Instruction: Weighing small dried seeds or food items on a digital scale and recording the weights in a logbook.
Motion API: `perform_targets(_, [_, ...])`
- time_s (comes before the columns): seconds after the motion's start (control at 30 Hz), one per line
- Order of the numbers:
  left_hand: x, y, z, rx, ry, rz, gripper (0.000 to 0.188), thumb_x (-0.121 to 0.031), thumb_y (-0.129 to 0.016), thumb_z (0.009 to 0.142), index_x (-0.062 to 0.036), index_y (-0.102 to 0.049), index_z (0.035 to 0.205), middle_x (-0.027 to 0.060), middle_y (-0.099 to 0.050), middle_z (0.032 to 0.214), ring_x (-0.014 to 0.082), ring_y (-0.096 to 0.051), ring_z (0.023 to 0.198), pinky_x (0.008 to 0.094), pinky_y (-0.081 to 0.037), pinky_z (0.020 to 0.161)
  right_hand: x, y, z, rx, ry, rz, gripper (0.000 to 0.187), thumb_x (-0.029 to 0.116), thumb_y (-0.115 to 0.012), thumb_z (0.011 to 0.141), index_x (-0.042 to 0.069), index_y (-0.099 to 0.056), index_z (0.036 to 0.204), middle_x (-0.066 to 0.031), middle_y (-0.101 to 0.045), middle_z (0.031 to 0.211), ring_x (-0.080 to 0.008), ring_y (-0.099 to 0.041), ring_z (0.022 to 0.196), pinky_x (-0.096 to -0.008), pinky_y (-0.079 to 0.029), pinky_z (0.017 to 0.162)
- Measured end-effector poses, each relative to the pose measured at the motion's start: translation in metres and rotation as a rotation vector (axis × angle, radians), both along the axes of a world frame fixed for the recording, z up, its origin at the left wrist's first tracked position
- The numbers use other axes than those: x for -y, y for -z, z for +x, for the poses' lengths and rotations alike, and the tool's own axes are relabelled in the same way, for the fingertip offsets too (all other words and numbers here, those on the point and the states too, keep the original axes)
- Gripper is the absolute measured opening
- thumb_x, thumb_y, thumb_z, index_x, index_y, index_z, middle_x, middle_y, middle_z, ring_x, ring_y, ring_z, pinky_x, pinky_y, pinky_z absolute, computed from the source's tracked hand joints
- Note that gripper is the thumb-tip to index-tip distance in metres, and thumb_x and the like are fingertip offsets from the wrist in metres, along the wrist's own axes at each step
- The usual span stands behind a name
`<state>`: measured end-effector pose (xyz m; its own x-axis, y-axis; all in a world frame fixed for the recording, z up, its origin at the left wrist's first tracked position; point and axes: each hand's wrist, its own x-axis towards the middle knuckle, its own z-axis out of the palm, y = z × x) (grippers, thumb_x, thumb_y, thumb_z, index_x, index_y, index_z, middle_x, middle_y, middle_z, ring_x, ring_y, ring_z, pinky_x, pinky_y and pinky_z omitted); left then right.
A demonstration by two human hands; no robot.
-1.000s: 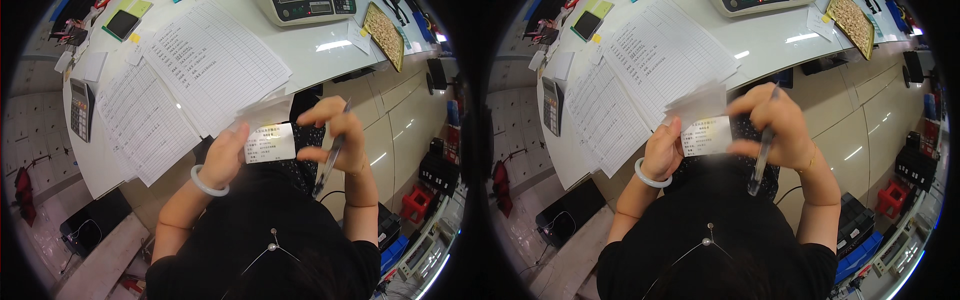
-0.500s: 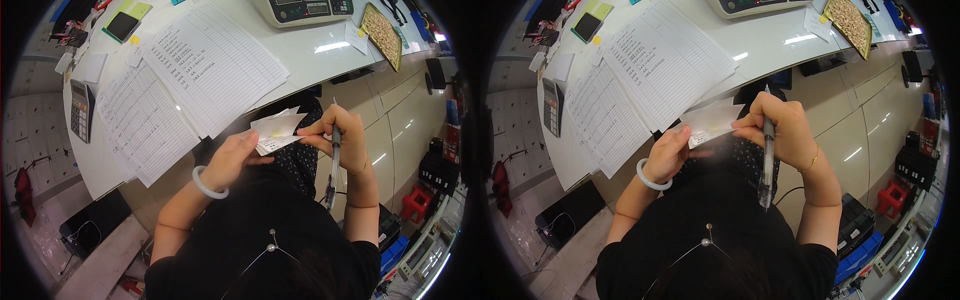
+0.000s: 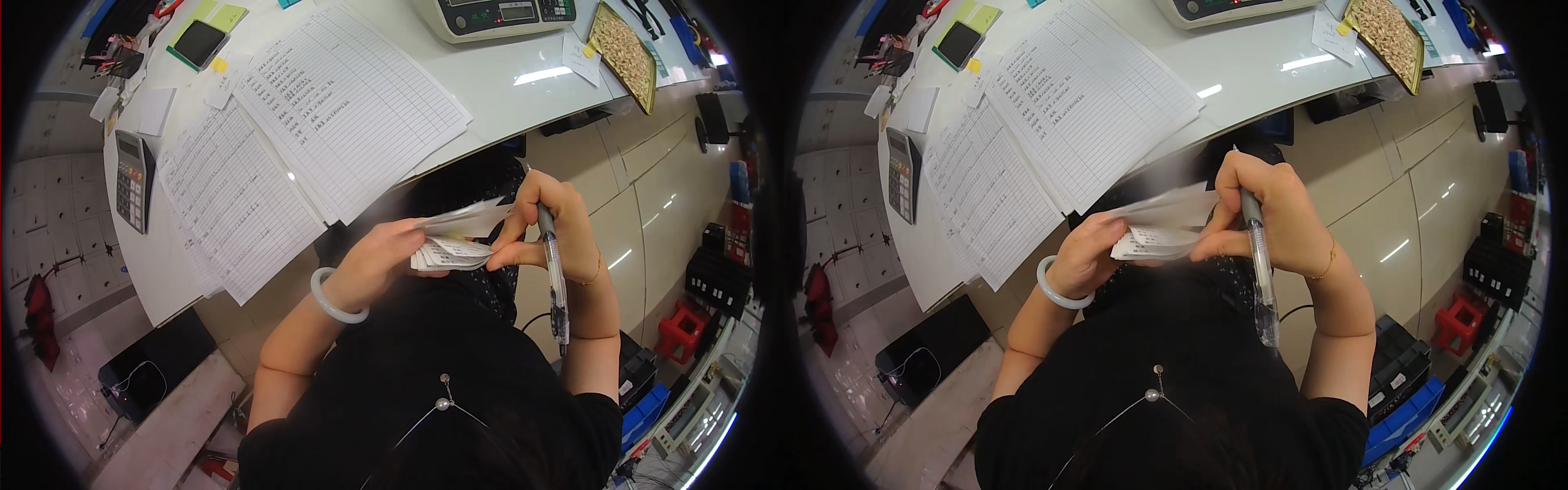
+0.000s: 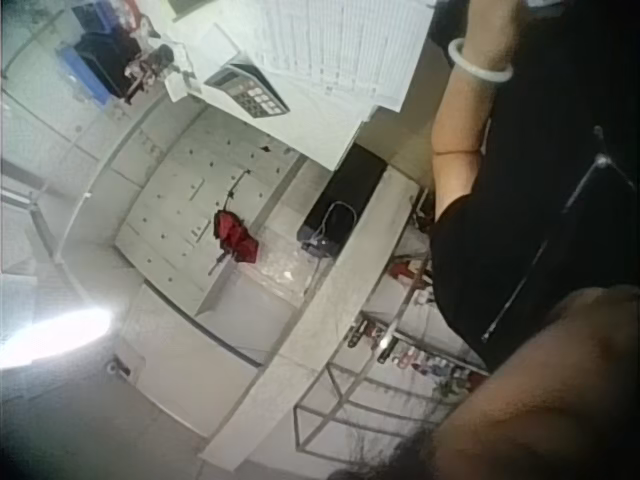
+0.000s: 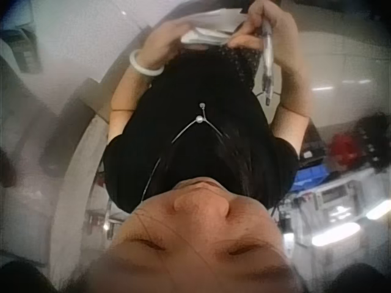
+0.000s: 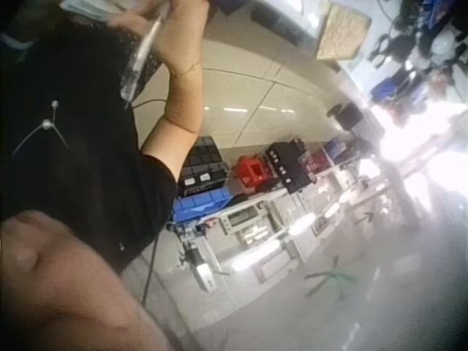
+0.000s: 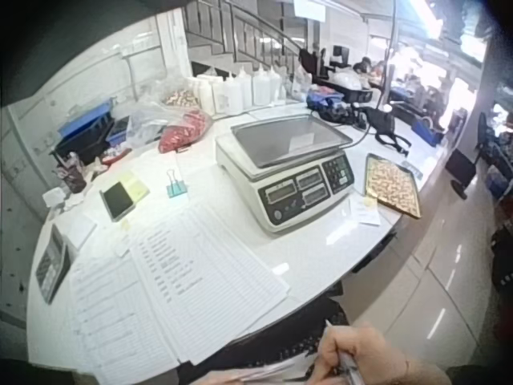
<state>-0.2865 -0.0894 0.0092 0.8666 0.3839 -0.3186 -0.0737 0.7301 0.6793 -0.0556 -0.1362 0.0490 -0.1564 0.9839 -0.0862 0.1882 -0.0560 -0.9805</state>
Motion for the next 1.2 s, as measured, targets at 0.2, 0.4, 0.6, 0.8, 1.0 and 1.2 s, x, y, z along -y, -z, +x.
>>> perform_targets(0.2, [0.001, -0.007, 0.005, 0.050, -0.051, 0.119, 0.053, -0.024, -0.051, 0.086, 0.0068, -0.037, 0.127, 0.0155, -0.052, 0.117, 0.0171, -0.053, 0.101, 0.0278, -0.040, 0.090, 0.000, 0.002, 0.000, 0.032, -0.045, 0.077, 0.048, 0.017, -0.082, 0.057, 0.008, -0.035, 0.067, -0.0040, -0.061, 0.056, -0.0066, -0.052, 0.051, -0.0193, -0.040, 0.051])
perform_targets(0.4, [0.000, 0.001, 0.013, -0.083, -0.003, 0.083, 0.043, -0.019, -0.049, 0.085, 0.0061, -0.047, 0.119, 0.0148, -0.055, 0.112, 0.0171, -0.054, 0.099, 0.0283, -0.041, 0.088, 0.003, -0.003, 0.005, 0.121, -0.163, 0.177, 0.043, 0.016, -0.080, 0.057, 0.007, -0.040, 0.069, -0.0063, -0.062, 0.065, -0.0182, -0.055, 0.053, -0.0229, -0.042, 0.054])
perform_targets(0.6, [0.006, 0.017, 0.011, -0.148, -0.401, 0.006, 0.033, -0.014, -0.044, 0.087, 0.0052, -0.047, 0.113, 0.0144, -0.056, 0.108, 0.0214, -0.056, 0.098, 0.0324, -0.044, 0.086, 0.001, 0.004, 0.006, 0.386, -0.218, 0.809, 0.008, 0.012, -0.058, 0.074, 0.009, -0.057, 0.081, -0.0133, -0.060, 0.096, -0.0266, -0.054, 0.074, -0.0363, -0.044, 0.069])
perform_targets(0.8, [0.002, 0.032, 0.001, -0.103, -0.449, -0.015, 0.042, -0.014, -0.040, 0.086, 0.0087, -0.039, 0.121, 0.0182, -0.048, 0.119, 0.0271, -0.048, 0.110, 0.0374, -0.035, 0.096, 0.010, -0.006, -0.007, 0.542, -0.236, 0.572, 0.008, 0.008, -0.052, 0.072, 0.006, -0.045, 0.076, -0.0107, -0.050, 0.062, -0.0289, -0.055, 0.063, -0.0355, -0.045, 0.055])
perform_targets(1.0, [0.001, 0.028, 0.005, -0.140, -0.389, 0.037, 0.037, -0.016, -0.038, 0.089, 0.0017, -0.038, 0.121, 0.0159, -0.054, 0.111, 0.0251, -0.057, 0.099, 0.0352, -0.050, 0.080, 0.007, 0.005, -0.003, 0.275, -0.235, 0.348, 0.015, 0.000, -0.057, 0.068, 0.004, -0.047, 0.078, -0.0118, -0.058, 0.064, -0.0289, -0.060, 0.064, -0.0348, -0.046, 0.055])
perform_targets(1.2, [-0.004, 0.005, 0.019, -0.081, -0.184, -0.100, 0.037, -0.014, -0.042, 0.089, 0.0008, -0.040, 0.122, 0.0146, -0.052, 0.115, 0.0242, -0.054, 0.101, 0.0359, -0.046, 0.082, 0.002, -0.005, 0.012, 0.184, -0.061, 0.122, 0.027, 0.006, -0.069, 0.067, 0.003, -0.045, 0.079, -0.0117, -0.062, 0.070, -0.0271, -0.062, 0.067, -0.0329, -0.046, 0.057])
